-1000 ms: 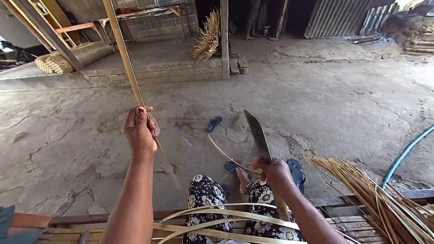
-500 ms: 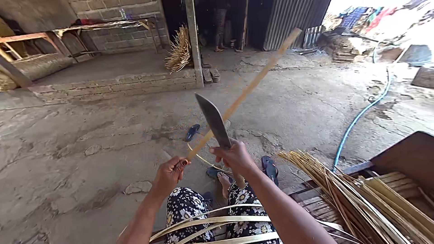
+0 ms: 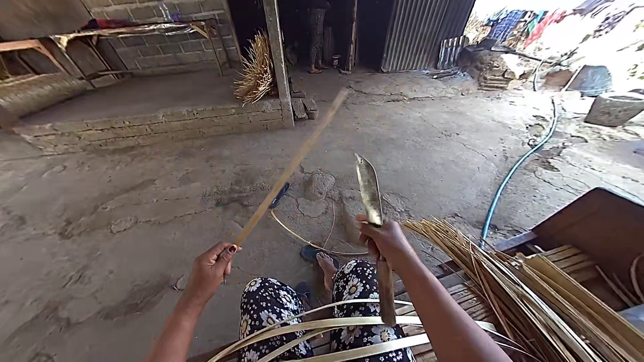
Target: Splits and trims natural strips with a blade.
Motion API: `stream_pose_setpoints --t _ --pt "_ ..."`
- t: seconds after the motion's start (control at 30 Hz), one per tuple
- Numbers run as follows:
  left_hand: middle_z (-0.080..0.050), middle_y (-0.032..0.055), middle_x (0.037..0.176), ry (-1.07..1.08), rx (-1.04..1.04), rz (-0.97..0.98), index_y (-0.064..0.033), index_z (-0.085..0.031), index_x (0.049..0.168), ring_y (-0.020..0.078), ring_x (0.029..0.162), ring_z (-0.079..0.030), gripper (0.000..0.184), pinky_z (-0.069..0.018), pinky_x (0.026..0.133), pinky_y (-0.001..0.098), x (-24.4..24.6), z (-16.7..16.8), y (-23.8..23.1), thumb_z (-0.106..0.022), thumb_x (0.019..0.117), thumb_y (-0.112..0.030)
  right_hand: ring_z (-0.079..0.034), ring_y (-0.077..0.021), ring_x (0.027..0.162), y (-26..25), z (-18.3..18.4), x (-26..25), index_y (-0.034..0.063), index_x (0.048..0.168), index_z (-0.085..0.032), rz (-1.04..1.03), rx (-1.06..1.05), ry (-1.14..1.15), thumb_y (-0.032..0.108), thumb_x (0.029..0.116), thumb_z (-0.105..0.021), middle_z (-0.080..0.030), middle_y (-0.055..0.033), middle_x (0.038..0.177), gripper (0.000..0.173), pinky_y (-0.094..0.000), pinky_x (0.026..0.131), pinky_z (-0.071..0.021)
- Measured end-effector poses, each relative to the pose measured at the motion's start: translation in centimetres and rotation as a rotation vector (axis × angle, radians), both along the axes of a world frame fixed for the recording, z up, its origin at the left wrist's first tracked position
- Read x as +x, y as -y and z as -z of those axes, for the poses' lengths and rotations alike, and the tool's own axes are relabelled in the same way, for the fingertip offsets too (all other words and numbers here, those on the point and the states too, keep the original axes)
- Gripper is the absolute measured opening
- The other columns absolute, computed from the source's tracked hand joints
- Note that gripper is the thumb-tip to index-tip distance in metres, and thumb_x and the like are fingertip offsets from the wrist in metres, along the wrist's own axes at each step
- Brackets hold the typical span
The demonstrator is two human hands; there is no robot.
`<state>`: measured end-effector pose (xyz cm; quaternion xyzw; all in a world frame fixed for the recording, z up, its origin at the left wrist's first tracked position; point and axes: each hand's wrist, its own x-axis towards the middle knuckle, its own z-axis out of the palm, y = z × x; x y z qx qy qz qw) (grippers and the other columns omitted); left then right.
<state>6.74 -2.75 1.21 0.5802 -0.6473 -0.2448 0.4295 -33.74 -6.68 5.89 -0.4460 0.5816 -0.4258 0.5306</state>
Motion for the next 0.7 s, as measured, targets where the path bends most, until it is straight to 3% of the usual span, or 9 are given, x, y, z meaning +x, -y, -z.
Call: stream_pose_setpoints --t 0.2,0.23,0.3,0.37,0.43,0.63,0.7 --pt "-0.052 -0.0109 0.057 -0.055 0.061 0.249 -0.0077 -0.073 0.102 -0.0036 0.046 -0.047 0.031 -0.0417 0.046 0.0139 -5.0 0.7 -0.8 -0.054 0.103 -0.032 -0.051 -0.0079 0.044 -1.0 0.4 3.9 0.011 0.149 -0.05 -0.322 0.127 0.335 0.013 0.096 -0.069 -0.062 -0.0054 0.068 0.056 -0.0218 0.04 -0.0429" --pt "-0.051 -0.0118 0.057 -0.076 0.075 0.281 -0.0085 -0.073 0.101 -0.0044 0.046 -0.045 0.031 -0.0404 0.045 0.0132 -5.7 0.8 -0.9 -0.055 0.1029 -0.033 -0.051 -0.0074 0.044 -1.2 0.6 4.6 0.0105 0.147 -0.05 -0.364 0.15 0.362 0.013 0.0959 -0.069 -0.062 -0.0053 0.068 0.054 -0.0212 0.04 -0.0426" --pt "-0.051 -0.0135 0.056 -0.109 0.1 0.317 -0.0112 -0.073 0.099 -0.0055 0.045 -0.044 0.03 -0.0382 0.044 0.0124 -6.4 0.9 -1.2 -0.057 0.1021 -0.036 -0.051 -0.0065 0.042 -1.4 1.0 5.6 0.0052 0.13 -0.058 -0.403 0.17 0.409 0.015 0.0986 -0.067 -0.064 -0.0059 0.066 0.034 -0.0197 0.039 -0.043" --pt "-0.051 -0.0137 0.055 -0.136 0.102 0.309 -0.0119 -0.073 0.099 -0.0053 0.044 -0.043 0.029 -0.0377 0.043 0.0122 -6.0 1.0 -1.4 -0.057 0.1021 -0.035 -0.051 -0.006 0.041 -1.5 1.2 5.8 0.0002 0.11 -0.067 -0.363 0.153 0.426 0.018 0.1019 -0.064 -0.065 -0.0065 0.065 0.02 -0.0192 0.038 -0.0426" --pt "-0.052 -0.0127 0.056 -0.163 0.076 0.252 -0.0094 -0.073 0.101 -0.0048 0.044 -0.044 0.026 -0.0383 0.043 0.0123 -4.5 1.3 -1.5 -0.055 0.1025 -0.029 -0.052 -0.0056 0.042 -1.2 1.2 4.7 0.0 0.104 -0.066 -0.28 0.129 0.408 0.016 0.1035 -0.06 -0.068 -0.0069 0.068 0.017 -0.019 0.039 -0.0424" --pt "-0.053 -0.0131 0.056 -0.145 -0.033 0.032 -0.007 -0.072 0.102 -0.0055 0.043 -0.045 0.027 -0.0395 0.042 0.0111 1.5 2.2 -1.4 -0.057 0.1011 -0.029 -0.051 -0.0081 0.04 0.1 2.9 -1.6 -0.0013 0.107 -0.064 0.085 0.125 0.185 0.013 0.1029 -0.061 -0.07 -0.0088 0.07 0.015 -0.0214 0.036 -0.0413" --pt "-0.053 -0.0119 0.058 -0.043 -0.089 0.015 -0.0051 -0.072 0.102 -0.007 0.046 -0.047 0.034 -0.0413 0.044 0.0102 2.3 2.7 -1.5 -0.057 0.1009 -0.035 -0.052 -0.0099 0.041 0.1 3.0 -3.2 0.0005 0.118 -0.062 0.119 0.159 0.08 0.014 0.104 -0.06 -0.07 -0.009 0.072 0.019 -0.0226 0.037 -0.0426"
